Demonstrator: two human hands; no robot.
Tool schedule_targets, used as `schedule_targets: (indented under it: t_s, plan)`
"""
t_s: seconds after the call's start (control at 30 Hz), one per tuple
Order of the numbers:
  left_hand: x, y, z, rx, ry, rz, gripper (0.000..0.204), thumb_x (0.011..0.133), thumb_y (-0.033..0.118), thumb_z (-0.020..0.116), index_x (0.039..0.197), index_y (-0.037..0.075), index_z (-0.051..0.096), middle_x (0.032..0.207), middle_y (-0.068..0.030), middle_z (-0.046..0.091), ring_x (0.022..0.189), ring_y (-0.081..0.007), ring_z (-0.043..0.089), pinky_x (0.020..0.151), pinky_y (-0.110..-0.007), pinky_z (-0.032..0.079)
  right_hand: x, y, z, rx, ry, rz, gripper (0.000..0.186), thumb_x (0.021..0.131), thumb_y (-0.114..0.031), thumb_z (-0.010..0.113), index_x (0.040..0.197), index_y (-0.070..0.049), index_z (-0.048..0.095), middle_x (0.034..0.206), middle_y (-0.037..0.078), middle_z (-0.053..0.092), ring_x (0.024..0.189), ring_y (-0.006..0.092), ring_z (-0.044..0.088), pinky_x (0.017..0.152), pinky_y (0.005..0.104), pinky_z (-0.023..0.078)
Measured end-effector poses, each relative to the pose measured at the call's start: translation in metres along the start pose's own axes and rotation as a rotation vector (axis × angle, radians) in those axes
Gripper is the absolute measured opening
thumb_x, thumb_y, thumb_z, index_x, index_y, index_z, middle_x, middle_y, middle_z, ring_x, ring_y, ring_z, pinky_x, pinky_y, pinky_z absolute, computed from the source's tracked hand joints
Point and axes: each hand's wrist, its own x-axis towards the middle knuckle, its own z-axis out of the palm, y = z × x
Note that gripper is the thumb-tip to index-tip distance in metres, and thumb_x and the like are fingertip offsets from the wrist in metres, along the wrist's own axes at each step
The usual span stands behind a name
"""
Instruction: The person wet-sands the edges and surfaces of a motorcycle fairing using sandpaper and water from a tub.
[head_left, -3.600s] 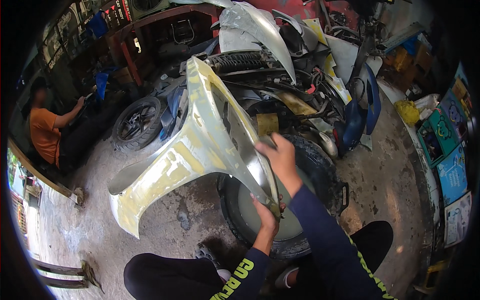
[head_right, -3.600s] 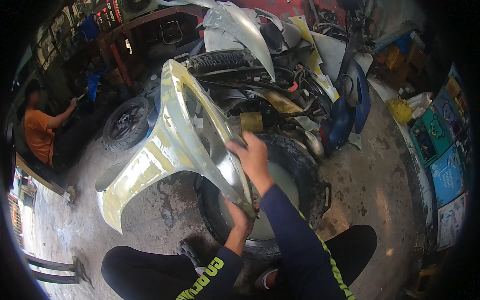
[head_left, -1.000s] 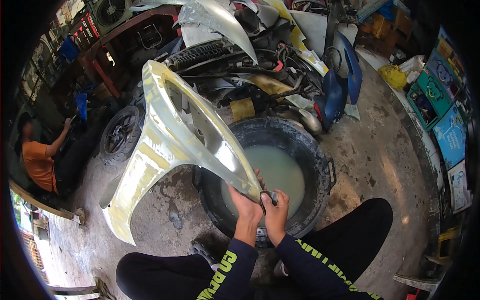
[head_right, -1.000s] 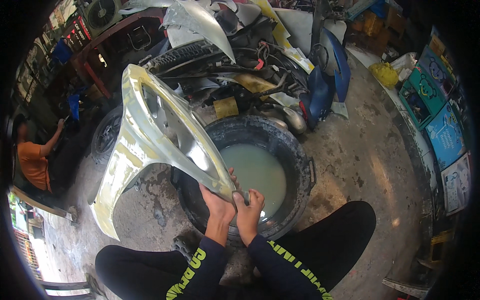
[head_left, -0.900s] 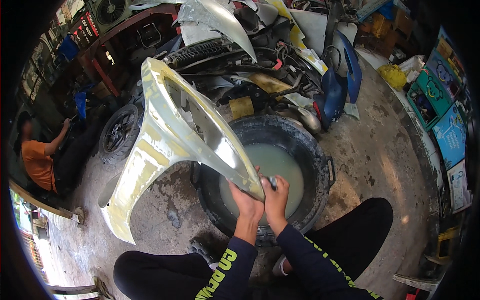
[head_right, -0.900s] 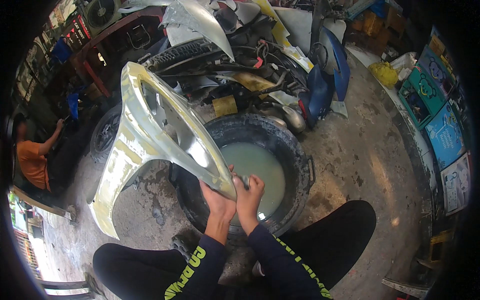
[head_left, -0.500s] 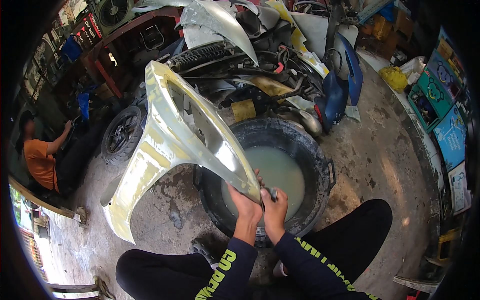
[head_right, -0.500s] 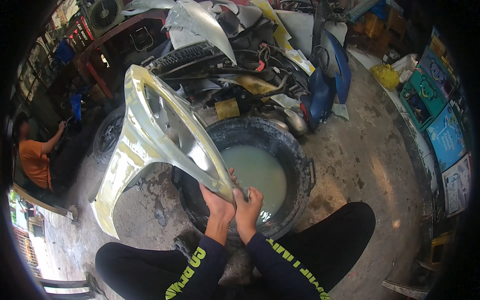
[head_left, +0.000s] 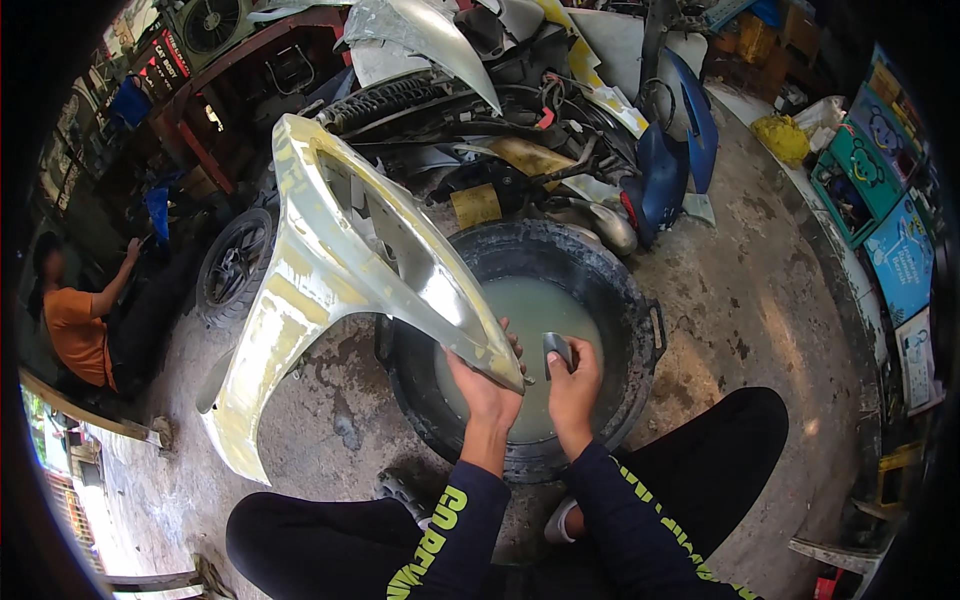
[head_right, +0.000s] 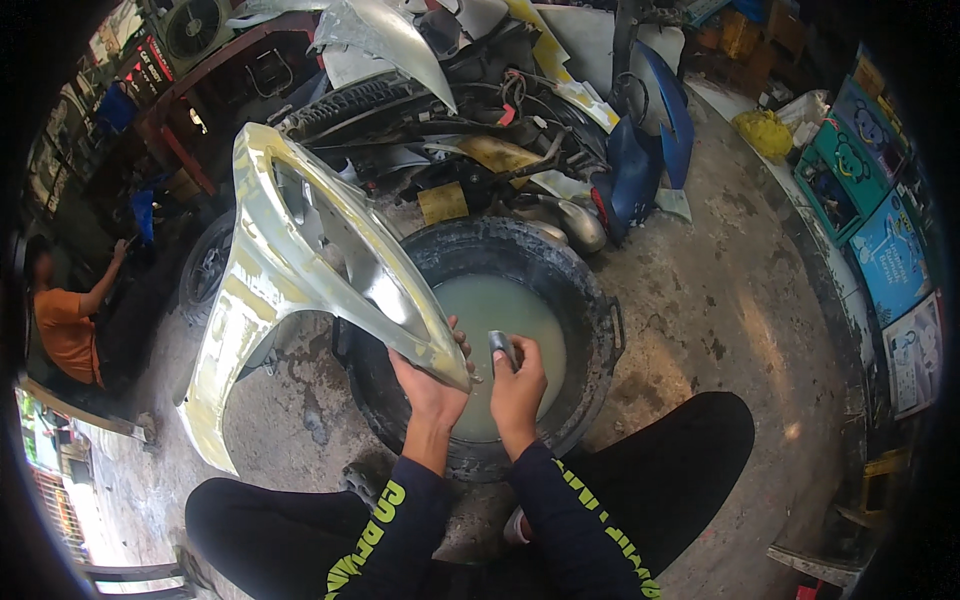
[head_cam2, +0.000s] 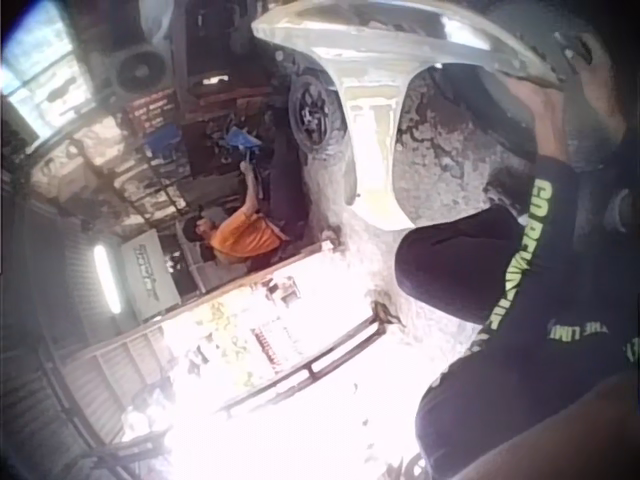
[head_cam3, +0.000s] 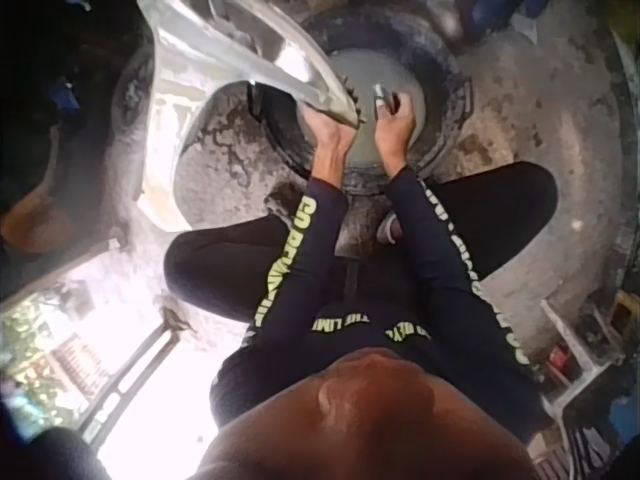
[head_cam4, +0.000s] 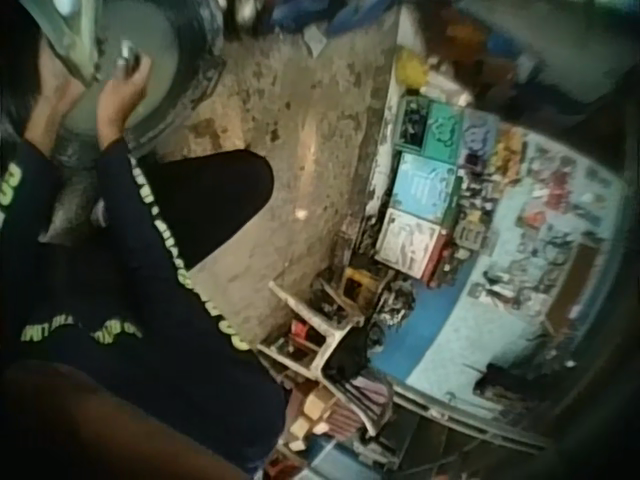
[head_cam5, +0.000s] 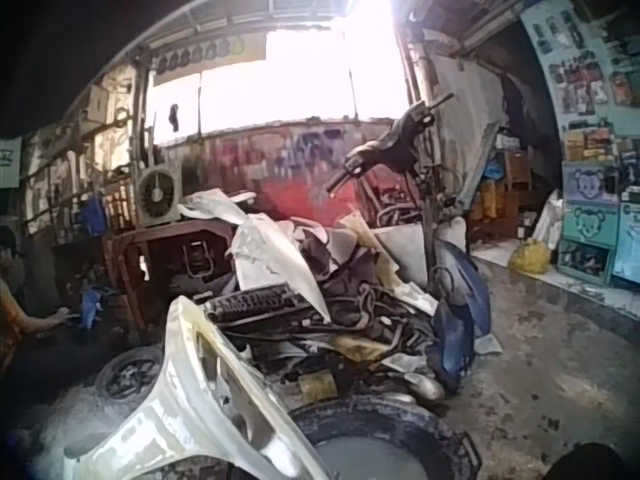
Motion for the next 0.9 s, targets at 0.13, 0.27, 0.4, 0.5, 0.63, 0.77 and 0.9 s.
schedule_targets:
  t_s: [0.13,0.27,0.4,0.5,0.63,0.77,0.9]
  plan:
    - [0.002,-0.004,0.005,-0.040,-0.013,0.007,0.086,0.091,0.071,0.021,0.122,-0.002,0.053,0.089,-0.0078,0.060,0.082,-0.0205,0.055,0.067,-0.031,0.044,-0.015,-0.008,0.000,-0.162,-0.137,-0.213,0.024,0.085,-0.001,0.059,0.109,0.002,0.063,0.099,0.015,0.065,0.090,0.0287,0.064,0.084,0.0354,0.049]
    - [0.002,-0.002,0.007,-0.011,0.059,0.129,0.086,0.092,0.070,0.020,0.121,-0.004,0.052,0.090,-0.0113,0.059,0.081,-0.0230,0.056,0.069,-0.033,0.047,-0.047,-0.014,0.003,-0.211,-0.217,-0.313,0.029,0.085,-0.004,0.059,0.113,-0.001,0.067,0.110,0.016,0.062,0.105,0.0329,0.058,0.092,0.0413,0.045]
    - [0.002,-0.004,0.000,-0.024,0.030,0.081,0.082,0.095,0.067,0.019,0.122,-0.003,0.052,0.090,-0.0130,0.059,0.078,-0.0239,0.056,0.069,-0.033,0.048,-0.057,-0.015,0.000,-0.189,-0.220,-0.224,0.033,0.090,-0.011,0.058,0.121,-0.003,0.067,0.119,0.015,0.058,0.115,0.0340,0.050,0.098,0.0442,0.039]
    - [-0.001,-0.010,0.006,-0.024,0.046,0.128,0.081,0.096,0.066,0.019,0.123,-0.003,0.051,0.090,-0.0135,0.059,0.078,-0.0236,0.056,0.069,-0.033,0.048,-0.050,-0.017,-0.003,-0.232,-0.252,-0.205,0.033,0.093,-0.016,0.057,0.121,-0.003,0.066,0.121,0.016,0.058,0.119,0.0344,0.047,0.103,0.0444,0.035]
    - [0.000,-0.005,0.007,-0.026,0.006,0.116,0.080,0.096,0.067,0.020,0.127,-0.001,0.049,0.095,-0.0147,0.059,0.079,-0.0232,0.056,0.070,-0.034,0.049,-0.061,-0.010,-0.004,-0.258,-0.240,-0.237,0.033,0.094,-0.018,0.053,0.121,-0.001,0.066,0.130,0.018,0.055,0.121,0.0350,0.044,0.106,0.0446,0.032]
    - [0.005,-0.012,0.014,-0.024,0.069,0.188,0.076,0.097,0.065,0.020,0.130,0.003,0.047,0.103,-0.0163,0.058,0.080,-0.0230,0.056,0.071,-0.035,0.049,-0.042,-0.016,0.006,-0.180,-0.232,-0.211,0.035,0.096,-0.017,0.050,0.122,0.002,0.063,0.138,0.018,0.052,0.125,0.0363,0.041,0.107,0.0460,0.030]
    - [0.007,-0.005,-0.021,-0.083,-0.058,0.098,0.073,0.098,0.064,0.022,0.131,0.004,0.046,0.109,-0.0163,0.059,0.082,-0.0213,0.056,0.070,-0.034,0.050,-0.063,-0.012,0.001,-0.154,-0.247,-0.187,0.038,0.098,-0.018,0.047,0.128,0.002,0.058,0.143,0.018,0.047,0.129,0.0379,0.038,0.110,0.0450,0.027]
